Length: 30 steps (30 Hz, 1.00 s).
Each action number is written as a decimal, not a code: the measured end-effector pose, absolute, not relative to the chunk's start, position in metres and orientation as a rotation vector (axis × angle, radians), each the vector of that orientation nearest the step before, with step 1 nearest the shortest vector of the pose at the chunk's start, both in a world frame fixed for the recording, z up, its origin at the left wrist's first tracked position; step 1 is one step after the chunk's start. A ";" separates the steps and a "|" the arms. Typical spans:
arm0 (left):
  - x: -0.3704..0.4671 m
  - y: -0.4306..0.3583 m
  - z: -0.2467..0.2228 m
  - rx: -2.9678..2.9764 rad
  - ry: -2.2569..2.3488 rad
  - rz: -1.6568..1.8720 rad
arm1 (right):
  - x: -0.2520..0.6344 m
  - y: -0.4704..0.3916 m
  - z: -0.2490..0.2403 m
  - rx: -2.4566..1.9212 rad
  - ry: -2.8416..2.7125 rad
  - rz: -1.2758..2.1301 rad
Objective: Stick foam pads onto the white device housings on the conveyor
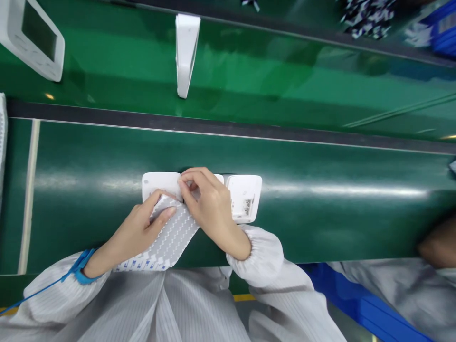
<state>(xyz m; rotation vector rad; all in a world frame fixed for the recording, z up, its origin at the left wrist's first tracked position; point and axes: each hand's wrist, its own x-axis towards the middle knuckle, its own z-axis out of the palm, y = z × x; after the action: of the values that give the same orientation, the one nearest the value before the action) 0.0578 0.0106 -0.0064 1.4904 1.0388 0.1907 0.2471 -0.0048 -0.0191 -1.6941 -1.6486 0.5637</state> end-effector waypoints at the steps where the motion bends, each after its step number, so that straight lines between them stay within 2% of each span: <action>1: 0.058 0.011 -0.006 1.490 1.040 0.191 | 0.247 -0.005 -0.021 -1.687 -1.662 0.537; 7: 0.058 0.010 -0.005 1.504 1.038 0.207 | 0.255 -0.004 -0.017 -1.639 -1.570 0.480; 12: 0.062 0.008 -0.006 1.534 1.004 0.241 | 0.261 -0.016 0.002 -1.527 -1.601 0.802; 17: 0.069 0.007 -0.010 1.585 1.043 0.220 | 0.263 -0.023 0.001 -1.470 -1.581 0.874; 22: 0.074 0.007 -0.008 1.574 1.064 0.218 | 0.272 -0.017 -0.011 -1.596 -1.433 0.716; 30: 0.076 0.009 -0.007 1.564 1.057 0.174 | 0.270 -0.013 -0.020 -1.677 -1.564 0.574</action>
<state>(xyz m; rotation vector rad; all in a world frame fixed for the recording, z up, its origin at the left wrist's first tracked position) 0.0763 0.0092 -0.0067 1.5640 1.0568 0.1736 0.2700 -0.0131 -0.0198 -1.6770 -1.5638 0.5736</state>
